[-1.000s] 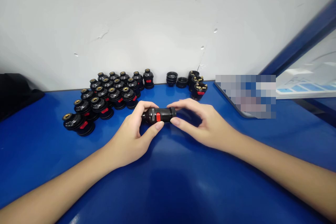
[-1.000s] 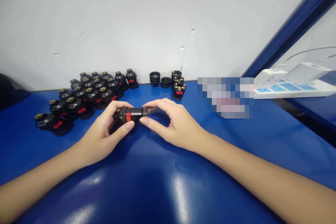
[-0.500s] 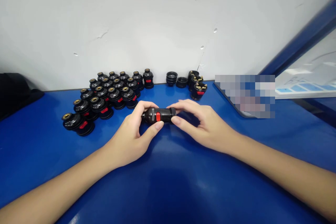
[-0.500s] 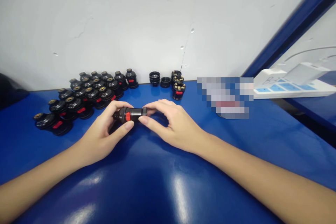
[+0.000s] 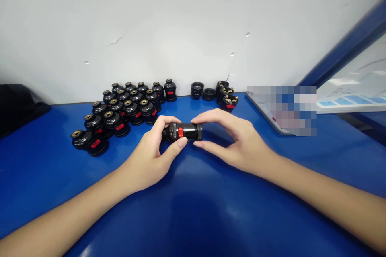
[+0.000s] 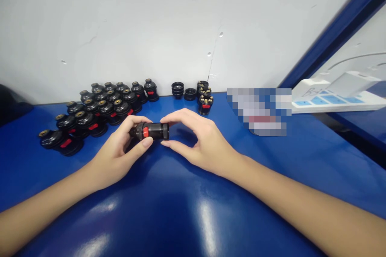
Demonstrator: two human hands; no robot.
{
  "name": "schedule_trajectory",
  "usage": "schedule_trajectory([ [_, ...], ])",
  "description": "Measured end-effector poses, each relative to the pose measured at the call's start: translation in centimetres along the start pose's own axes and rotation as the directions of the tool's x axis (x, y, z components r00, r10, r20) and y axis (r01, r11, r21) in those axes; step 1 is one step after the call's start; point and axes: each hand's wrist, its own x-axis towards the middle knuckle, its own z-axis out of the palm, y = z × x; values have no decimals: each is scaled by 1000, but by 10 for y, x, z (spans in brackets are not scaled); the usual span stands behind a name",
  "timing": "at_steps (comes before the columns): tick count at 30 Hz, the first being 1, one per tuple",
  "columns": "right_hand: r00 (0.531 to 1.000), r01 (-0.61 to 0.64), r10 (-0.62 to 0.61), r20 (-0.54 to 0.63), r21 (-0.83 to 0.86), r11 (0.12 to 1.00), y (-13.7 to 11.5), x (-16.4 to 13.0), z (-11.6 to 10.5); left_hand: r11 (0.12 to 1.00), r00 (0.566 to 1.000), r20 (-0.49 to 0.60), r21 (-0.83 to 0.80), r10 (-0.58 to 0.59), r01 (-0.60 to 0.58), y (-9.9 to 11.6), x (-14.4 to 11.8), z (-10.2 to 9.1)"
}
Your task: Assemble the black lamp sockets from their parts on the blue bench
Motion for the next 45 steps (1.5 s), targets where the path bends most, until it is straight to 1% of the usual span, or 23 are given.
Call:
schedule_trajectory([
  [2, 999, 48, -48, -9, -11, 999, 0, -1, 1, 1000, 1000, 2, 0, -14, 14, 0, 0, 0],
  [3, 999, 45, -45, -7, -14, 999, -1, -1, 1, 1000, 1000, 2, 0, -14, 14, 1, 0, -1],
  [8, 991, -124, 125, 46, -21, 992, -5, 0, 3, 999, 999, 3, 21, 43, -43, 4, 1, -1],
  [10, 991, -127, 129, 47, -39, 991, -5, 1, 2, 999, 999, 11, 28, 40, -40, 4, 1, -1],
  [12, 996, -91, 92, 20, -13, 996, -5, 2, 2, 1000, 1000, 14, 18, 11, -11, 3, 0, -1],
  [14, 1000, -28, 28, -12, 12, 1000, -4, 1, 1, 1000, 1000, 7, 1, -25, 25, 3, 0, 0],
  [17, 995, 98, -99, -27, -53, 994, -3, 0, 1, 997, 997, -3, -12, -71, 71, 3, -1, -1],
  [19, 990, 135, -137, -20, -84, 987, -3, -1, 2, 997, 997, 5, -7, -76, 76, 3, -1, -1],
  [21, 994, 108, -108, -9, -64, 992, -4, -2, 3, 999, 999, 14, 1, -49, 49, 4, 0, -1],
  [25, 999, -41, 41, 16, -1, 999, -8, -2, 3, 999, 999, 11, 13, 37, -37, 5, 0, -2],
  [27, 993, -112, 112, 45, 10, 994, -9, -1, 2, 998, 998, 12, 28, 55, -56, 4, -1, -2],
  [28, 991, -126, 125, 54, 11, 992, -9, 0, 2, 998, 998, 10, 32, 54, -54, 4, -1, -2],
  [30, 995, -96, 96, 38, 15, 995, -8, 1, 2, 999, 999, 0, 19, 32, -32, 4, -2, -2],
  [32, 1000, -5, 5, 0, -2, 1000, -7, 1, 2, 1000, 1000, -12, -5, -7, 7, 4, -2, -2],
  [35, 990, 130, -134, -38, -94, 987, -6, 0, 2, 997, 998, -8, -43, -57, 57, 4, -2, -2],
  [36, 986, 157, -163, -39, -124, 980, -6, 0, 2, 996, 998, -3, -57, -64, 64, 4, -2, -2],
  [38, 983, 178, -184, -25, -158, 971, -7, -1, 2, 995, 998, 2, -78, -57, 57, 4, -2, -2],
  [40, 989, 143, -147, -12, -161, 976, -7, -1, 2, 997, 1000, -1, -73, -23, 23, 4, -1, -2],
  [43, 1000, 1, -1, 10, -91, 996, -7, -1, 1, 999, 999, -4, -25, 41, -42, 5, -1, -2],
  [45, 996, -80, 81, 41, -36, 996, -7, 0, 1, 998, 998, -2, 1, 60, -60, 6, -1, -2],
])
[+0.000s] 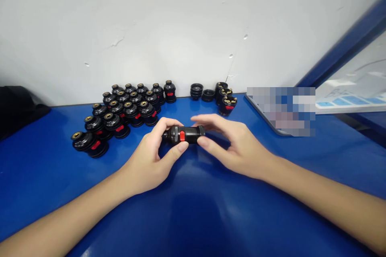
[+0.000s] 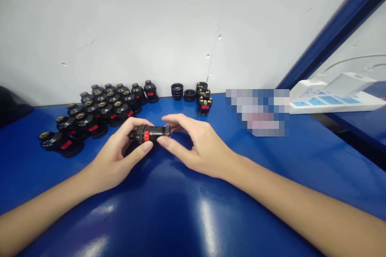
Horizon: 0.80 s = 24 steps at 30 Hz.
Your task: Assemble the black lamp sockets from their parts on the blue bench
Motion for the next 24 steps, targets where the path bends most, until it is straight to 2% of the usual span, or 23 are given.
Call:
schedule_trajectory([
  [3, 1000, 8, -8, -11, 34, 999, 0, 2, -1, 999, 999, -4, 6, -39, 39, 1, 0, 0],
  [7, 976, 201, -206, -71, -72, 977, 1, 2, -2, 990, 991, -2, -50, -134, 134, 2, 0, 1],
  [9, 959, 265, -277, -66, -142, 954, 1, 1, -2, 987, 991, 4, -94, -135, 134, 3, 1, 1],
  [13, 944, 306, -325, -59, -215, 927, 1, -2, -2, 982, 995, 26, -160, -98, 101, 3, 2, 1],
  [16, 961, 253, -269, -61, -192, 948, 0, -2, -2, 989, 998, 8, -135, -57, 58, 2, 1, 1],
  [20, 994, 99, -103, -40, -90, 991, -1, 0, -1, 998, 1000, -19, -66, 13, -14, 0, 0, 1],
  [22, 997, 60, -63, -47, -43, 997, -1, 1, 0, 999, 1000, -18, -54, 6, -7, 0, 0, 1],
  [24, 993, 83, -83, -79, -9, 997, 0, 2, 0, 997, 999, -16, -58, -42, 41, 0, 0, 1],
])
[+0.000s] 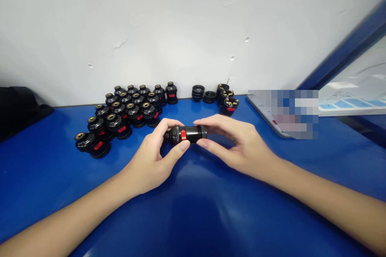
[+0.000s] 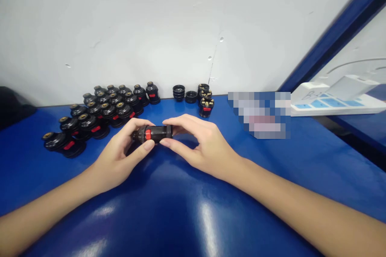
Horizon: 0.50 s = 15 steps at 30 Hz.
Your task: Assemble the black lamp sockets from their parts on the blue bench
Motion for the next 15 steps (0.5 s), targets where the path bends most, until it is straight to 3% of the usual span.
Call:
schedule_trajectory([
  [7, 974, 211, -217, -68, -79, 974, 3, 1, -7, 989, 996, 22, -117, -91, 93, 5, 3, 0],
  [10, 980, 159, -170, -107, -105, 982, 7, 2, -13, 988, 995, 4, -116, -101, 100, 4, 2, -1],
  [15, 989, -31, 22, -149, -58, 998, 11, 10, -26, 989, 993, 13, -90, -113, 114, 0, -1, 0],
])
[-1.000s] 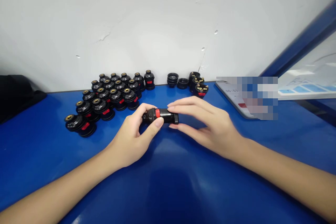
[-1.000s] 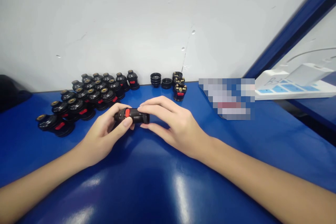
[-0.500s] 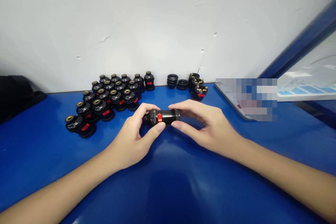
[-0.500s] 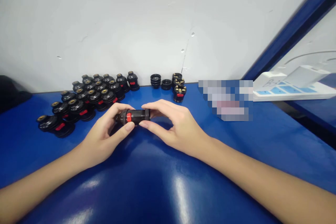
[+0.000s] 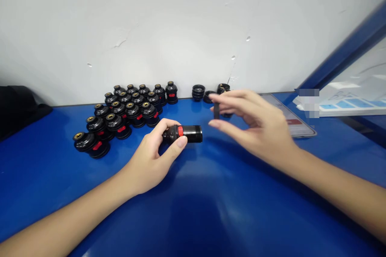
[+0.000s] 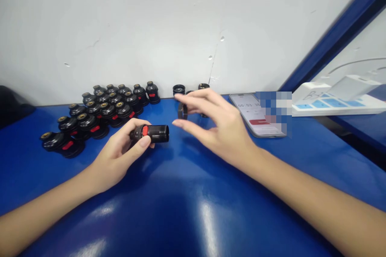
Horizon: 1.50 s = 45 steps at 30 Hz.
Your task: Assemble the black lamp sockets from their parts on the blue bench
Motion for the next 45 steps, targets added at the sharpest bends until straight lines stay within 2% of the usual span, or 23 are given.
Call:
schedule_trajectory([
  [2, 997, -72, 73, -25, 40, 997, 1, 8, -8, 1000, 1000, -6, 12, 0, 0, -1, 0, 0],
  [4, 996, -92, 92, -15, 11, 996, 2, 20, -18, 1000, 1000, -6, 20, -5, 6, -2, 0, 0],
  [8, 991, 37, 5, 134, -309, 950, 15, 47, -34, 1000, 1000, -6, 14, -8, 8, -1, 2, 0],
  [10, 981, 64, 22, 195, -424, 903, 26, 60, -38, 1000, 1000, -7, 10, -10, 10, -1, 2, 0],
  [12, 965, 91, 53, 256, -521, 849, 39, 71, -38, 1000, 1000, -10, 13, -18, 18, 0, 1, 0],
  [16, 954, 120, 73, 291, -593, 796, 59, 88, -30, 1000, 1000, -10, 12, -17, 18, 0, 0, -1],
  [21, 932, 109, 150, 329, -651, 751, 68, 102, -20, 1000, 1000, -4, 3, -25, 25, 1, 0, -1],
  [29, 913, 89, 230, 337, -714, 694, 68, 105, -11, 999, 999, -5, -7, -38, 38, 0, 0, -1],
  [37, 923, 124, 160, 350, -664, 737, 82, 110, -8, 1000, 1000, 0, -8, -23, 23, 1, 2, 0],
  [41, 949, 179, 47, 311, -659, 731, 65, 100, -14, 1000, 1000, 2, -9, -24, 24, 1, 2, 0],
  [45, 919, 210, 87, 384, -666, 716, 40, 80, -24, 1000, 1000, 6, -6, -18, 18, 0, 1, -1],
])
